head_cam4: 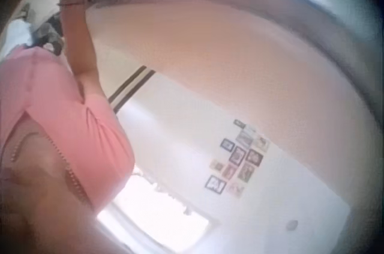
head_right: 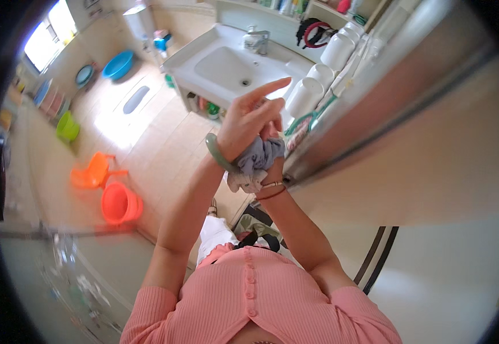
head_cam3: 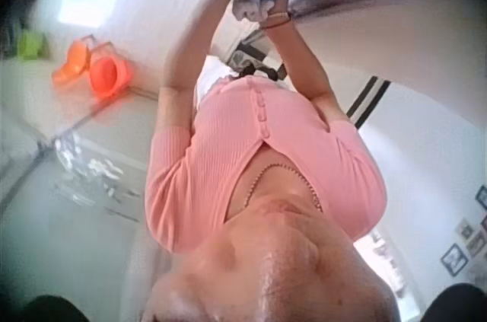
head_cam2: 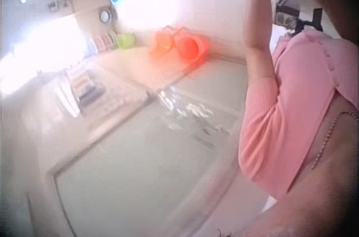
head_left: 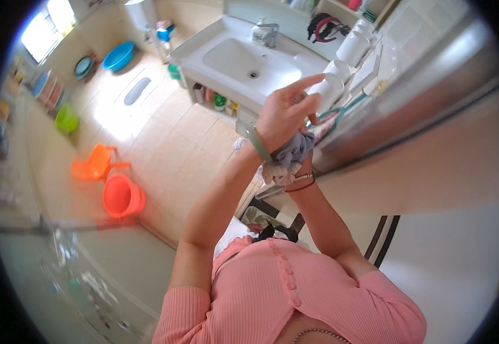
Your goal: The person washes a small bundle of light-colored and blue fabric by hand in a bathroom sink. They wet the items, rub them together, rinse them under running water, and wring out the excess water. Finally, they unfold and display the washed blue garment.
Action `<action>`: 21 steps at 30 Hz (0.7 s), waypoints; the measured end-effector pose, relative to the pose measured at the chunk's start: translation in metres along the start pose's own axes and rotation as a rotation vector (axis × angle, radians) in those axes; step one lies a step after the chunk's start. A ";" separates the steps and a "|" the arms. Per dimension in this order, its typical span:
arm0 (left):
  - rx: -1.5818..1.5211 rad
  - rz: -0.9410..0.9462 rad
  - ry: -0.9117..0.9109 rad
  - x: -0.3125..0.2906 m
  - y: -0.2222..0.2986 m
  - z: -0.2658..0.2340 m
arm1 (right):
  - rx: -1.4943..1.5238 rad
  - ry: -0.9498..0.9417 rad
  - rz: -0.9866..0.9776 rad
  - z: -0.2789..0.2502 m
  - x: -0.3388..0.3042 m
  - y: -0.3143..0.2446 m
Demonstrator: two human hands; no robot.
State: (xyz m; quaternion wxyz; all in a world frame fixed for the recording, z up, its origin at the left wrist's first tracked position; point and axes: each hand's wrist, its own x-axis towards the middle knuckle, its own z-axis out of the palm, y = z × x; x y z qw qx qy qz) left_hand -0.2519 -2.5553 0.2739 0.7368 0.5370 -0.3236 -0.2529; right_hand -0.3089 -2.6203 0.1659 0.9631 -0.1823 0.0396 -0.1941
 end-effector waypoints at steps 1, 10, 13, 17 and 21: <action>-0.003 -0.029 -0.072 0.021 0.000 -0.002 | 0.112 -0.048 0.017 -0.011 0.012 -0.004; 0.120 -0.178 -0.665 0.140 -0.012 -0.005 | -0.142 0.281 -0.601 0.006 0.076 -0.021; 0.150 -0.186 -0.768 0.143 -0.020 0.002 | -0.069 0.292 -0.568 -0.043 0.063 -0.022; 0.219 -0.179 -0.799 0.154 -0.029 0.005 | 0.057 0.141 -0.559 -0.045 0.063 -0.034; 0.259 -0.237 -0.796 0.175 -0.034 0.003 | 0.057 0.255 -0.683 0.029 0.085 -0.028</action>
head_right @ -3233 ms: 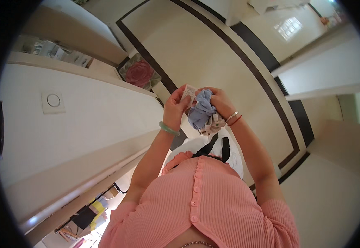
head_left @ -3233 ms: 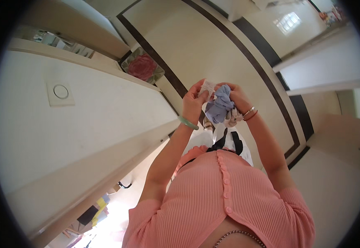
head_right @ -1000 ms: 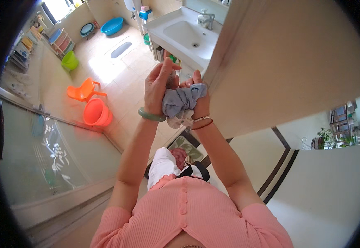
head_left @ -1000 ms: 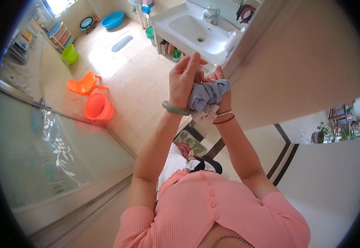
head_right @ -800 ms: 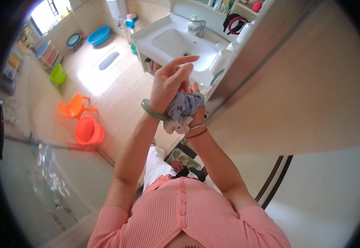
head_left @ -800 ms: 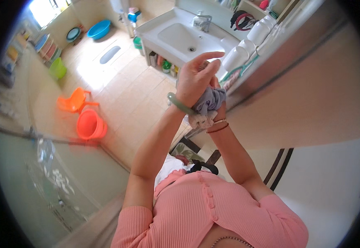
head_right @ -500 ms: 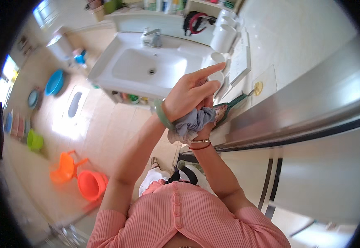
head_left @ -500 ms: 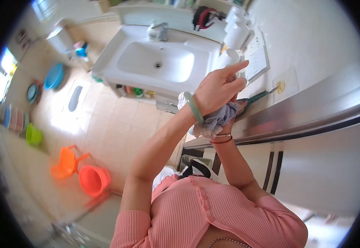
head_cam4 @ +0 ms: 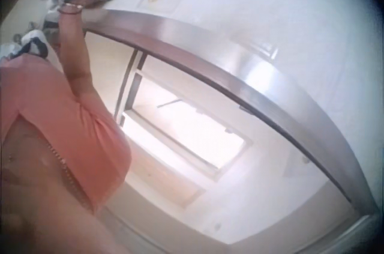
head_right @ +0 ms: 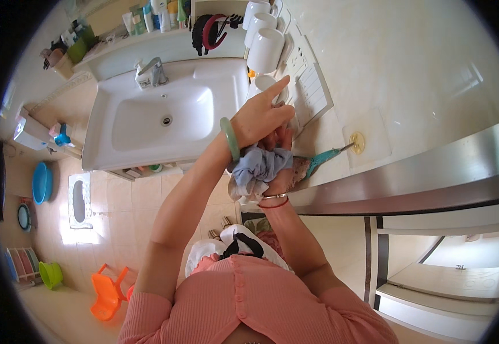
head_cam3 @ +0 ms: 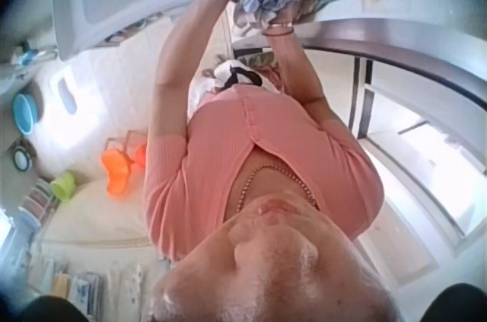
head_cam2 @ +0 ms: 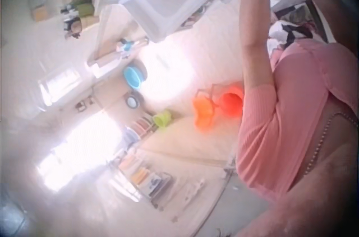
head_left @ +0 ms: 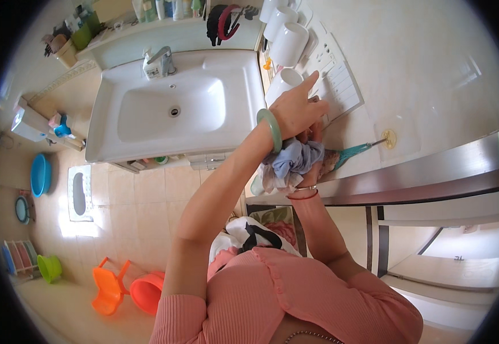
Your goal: The person washes a small bundle of light-colored and blue fabric by hand in a bathroom sink. They wet the items, rub them together, rinse them under running water, and wring out the excess water. Finally, they unfold and display the washed blue garment.
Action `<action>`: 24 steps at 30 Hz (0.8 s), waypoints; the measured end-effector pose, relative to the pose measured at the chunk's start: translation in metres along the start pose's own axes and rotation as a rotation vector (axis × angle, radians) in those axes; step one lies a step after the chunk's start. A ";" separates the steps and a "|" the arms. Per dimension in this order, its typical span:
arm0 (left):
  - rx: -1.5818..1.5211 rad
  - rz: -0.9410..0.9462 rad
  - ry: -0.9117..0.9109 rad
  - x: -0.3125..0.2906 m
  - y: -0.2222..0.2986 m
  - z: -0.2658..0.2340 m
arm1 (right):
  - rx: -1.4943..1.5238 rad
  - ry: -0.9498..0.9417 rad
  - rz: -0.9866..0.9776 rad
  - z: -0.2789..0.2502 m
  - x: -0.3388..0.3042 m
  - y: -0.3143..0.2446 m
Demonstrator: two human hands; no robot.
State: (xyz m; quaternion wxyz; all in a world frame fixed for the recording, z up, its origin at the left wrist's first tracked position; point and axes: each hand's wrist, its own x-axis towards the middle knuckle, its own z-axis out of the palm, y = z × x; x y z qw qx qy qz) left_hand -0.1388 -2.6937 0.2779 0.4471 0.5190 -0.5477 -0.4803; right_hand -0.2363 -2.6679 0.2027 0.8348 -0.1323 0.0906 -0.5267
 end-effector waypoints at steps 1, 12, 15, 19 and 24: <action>0.041 0.010 -0.003 0.003 0.000 -0.001 | -0.003 0.016 -0.028 -0.003 0.004 0.000; 0.042 -0.057 -0.103 0.005 0.006 0.011 | -0.227 0.027 -0.121 -0.025 -0.002 -0.009; 0.021 -0.066 -0.058 -0.001 0.004 0.008 | -0.173 0.075 -0.096 -0.021 -0.007 -0.004; -0.059 -0.066 -0.068 0.001 -0.006 0.008 | -0.466 0.006 -0.190 -0.023 -0.007 -0.001; -0.402 0.030 0.228 -0.055 -0.026 -0.033 | -0.097 0.039 0.213 -0.001 -0.017 0.023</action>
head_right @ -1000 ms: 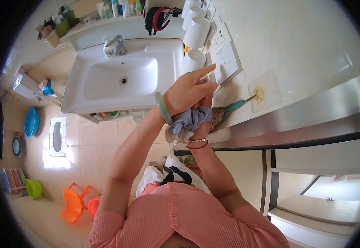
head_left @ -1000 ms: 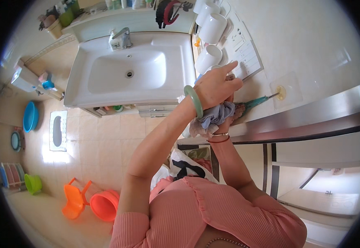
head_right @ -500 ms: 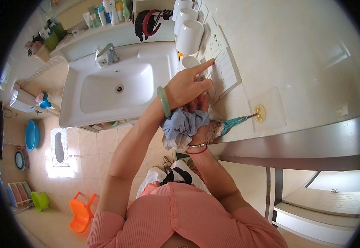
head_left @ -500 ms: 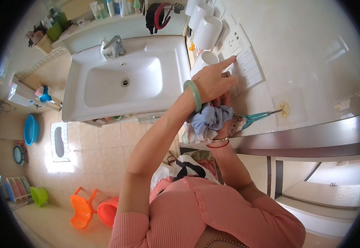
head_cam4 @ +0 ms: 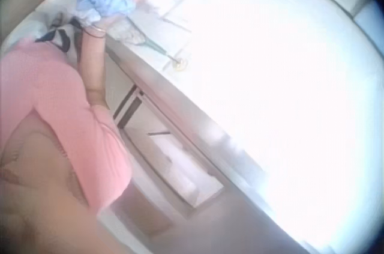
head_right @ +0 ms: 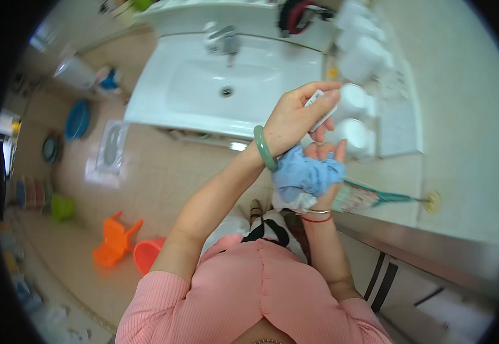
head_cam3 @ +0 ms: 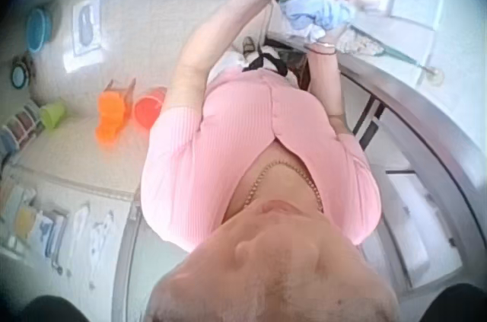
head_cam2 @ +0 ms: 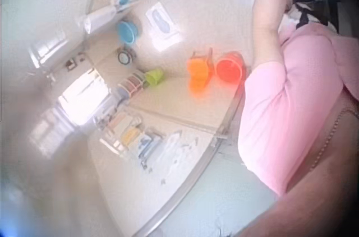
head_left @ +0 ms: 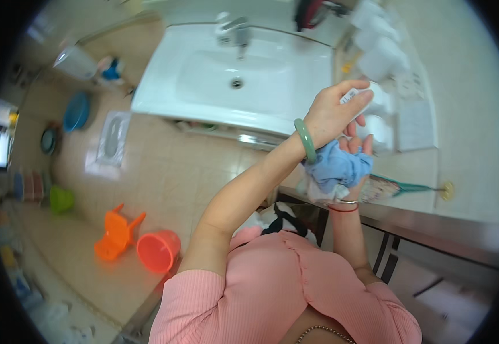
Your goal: The person washes a small bundle of light-colored and blue fabric by hand in a bathroom sink. They wet the items, rub them together, rinse them under running water, and wring out the excess water. Finally, they unfold and display the washed blue garment.
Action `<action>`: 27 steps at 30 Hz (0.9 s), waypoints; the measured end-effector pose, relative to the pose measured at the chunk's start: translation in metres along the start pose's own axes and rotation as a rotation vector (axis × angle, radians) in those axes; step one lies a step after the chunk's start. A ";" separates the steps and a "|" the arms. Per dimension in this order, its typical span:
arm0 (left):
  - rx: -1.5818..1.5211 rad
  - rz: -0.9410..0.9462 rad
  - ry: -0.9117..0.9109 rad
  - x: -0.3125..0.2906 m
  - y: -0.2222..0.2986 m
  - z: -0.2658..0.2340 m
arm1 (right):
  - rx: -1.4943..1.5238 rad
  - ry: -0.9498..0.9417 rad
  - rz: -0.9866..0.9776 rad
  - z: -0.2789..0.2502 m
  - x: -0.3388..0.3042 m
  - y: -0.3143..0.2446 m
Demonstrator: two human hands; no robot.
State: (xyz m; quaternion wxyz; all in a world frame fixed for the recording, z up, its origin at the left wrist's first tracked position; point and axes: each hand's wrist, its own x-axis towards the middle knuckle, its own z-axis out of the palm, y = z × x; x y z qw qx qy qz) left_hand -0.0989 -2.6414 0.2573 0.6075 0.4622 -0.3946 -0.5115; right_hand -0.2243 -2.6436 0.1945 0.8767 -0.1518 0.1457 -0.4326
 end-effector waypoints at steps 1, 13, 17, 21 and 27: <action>-0.127 -0.002 0.053 -0.011 -0.002 -0.020 | -0.025 -0.170 0.044 -0.003 0.004 0.012; -0.811 0.081 0.815 -0.230 -0.059 -0.324 | 0.019 -0.082 0.695 0.088 0.076 0.288; -1.003 0.139 0.905 -0.274 -0.062 -0.418 | 0.005 -0.010 0.780 0.116 0.094 0.358; -0.994 0.100 0.937 -0.276 -0.060 -0.498 | -1.667 -0.531 -0.148 0.096 0.131 0.397; -1.009 0.033 0.919 -0.254 -0.088 -0.608 | -2.143 -0.792 -0.647 0.168 0.173 0.415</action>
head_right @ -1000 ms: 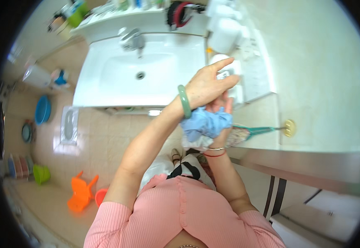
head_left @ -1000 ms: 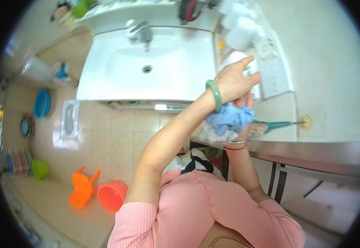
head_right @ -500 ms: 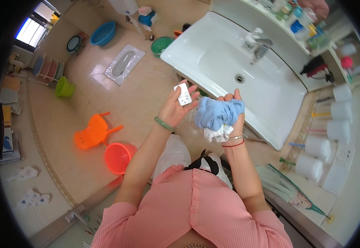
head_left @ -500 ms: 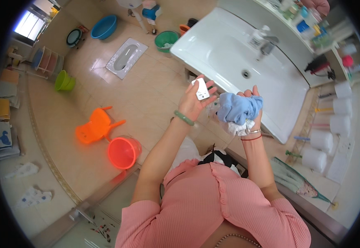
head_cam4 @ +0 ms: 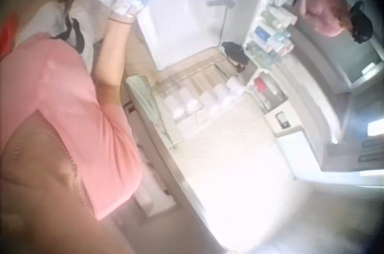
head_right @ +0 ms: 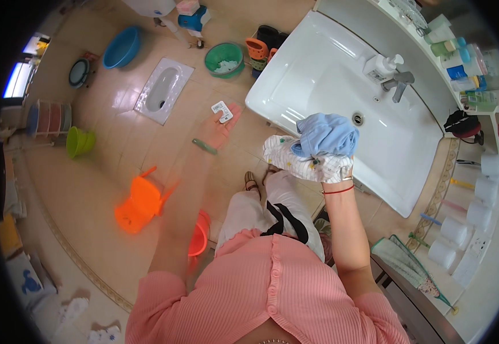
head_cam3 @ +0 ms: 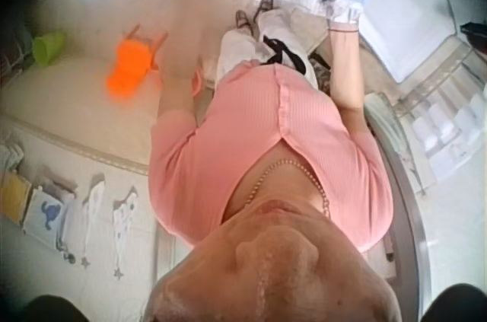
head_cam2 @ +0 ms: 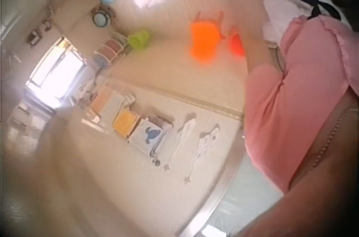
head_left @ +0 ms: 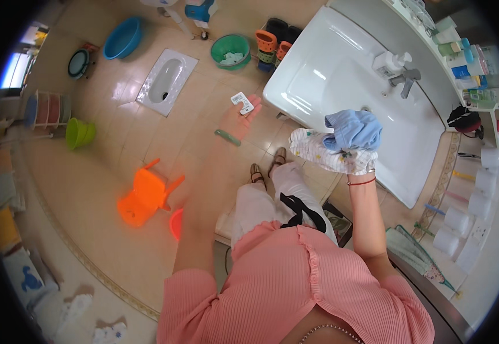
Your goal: The person washes a small bundle of light-colored and blue fabric by hand in a bathroom sink. They wet the items, rub them together, rinse them under running water, and wring out the excess water. Finally, they unfold and display the washed blue garment.
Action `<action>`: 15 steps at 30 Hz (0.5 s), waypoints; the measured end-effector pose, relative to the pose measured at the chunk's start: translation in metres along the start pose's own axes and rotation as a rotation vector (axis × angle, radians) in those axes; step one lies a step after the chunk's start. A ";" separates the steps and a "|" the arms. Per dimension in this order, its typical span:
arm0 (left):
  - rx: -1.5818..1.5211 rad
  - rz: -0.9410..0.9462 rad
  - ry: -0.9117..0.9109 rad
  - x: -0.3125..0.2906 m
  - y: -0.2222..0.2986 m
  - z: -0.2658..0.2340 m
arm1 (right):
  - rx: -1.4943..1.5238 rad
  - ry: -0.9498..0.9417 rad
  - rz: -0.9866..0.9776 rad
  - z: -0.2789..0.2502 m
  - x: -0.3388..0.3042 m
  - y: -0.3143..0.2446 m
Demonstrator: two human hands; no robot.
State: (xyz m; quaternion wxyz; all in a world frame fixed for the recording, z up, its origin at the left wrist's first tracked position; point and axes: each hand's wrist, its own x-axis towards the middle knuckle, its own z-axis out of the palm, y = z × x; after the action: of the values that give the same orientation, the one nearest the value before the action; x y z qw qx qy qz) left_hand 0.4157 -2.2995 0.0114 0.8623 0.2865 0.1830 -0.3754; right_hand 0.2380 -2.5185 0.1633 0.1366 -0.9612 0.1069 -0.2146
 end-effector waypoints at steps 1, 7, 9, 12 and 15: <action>0.000 -0.021 0.020 0.018 0.008 0.001 | 0.023 0.063 -0.007 0.004 0.011 0.003; 0.091 -0.027 0.165 0.103 0.041 0.020 | -0.020 -0.042 0.025 0.066 0.060 0.044; 0.102 -0.008 0.196 0.129 0.052 0.020 | 0.029 -0.148 0.059 0.074 0.075 0.045; 0.090 -0.015 0.226 0.180 0.067 0.006 | 0.112 -0.124 0.125 0.105 0.083 0.056; 0.043 -0.059 0.257 0.247 0.092 -0.029 | -0.018 -0.386 0.115 0.110 0.111 0.049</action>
State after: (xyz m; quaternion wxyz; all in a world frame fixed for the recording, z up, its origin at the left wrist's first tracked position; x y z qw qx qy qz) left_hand 0.6427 -2.3639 -0.1093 0.8139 0.3453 0.2922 -0.3646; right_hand 0.3773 -2.5701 0.0952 0.1581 -0.9780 0.1352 -0.0171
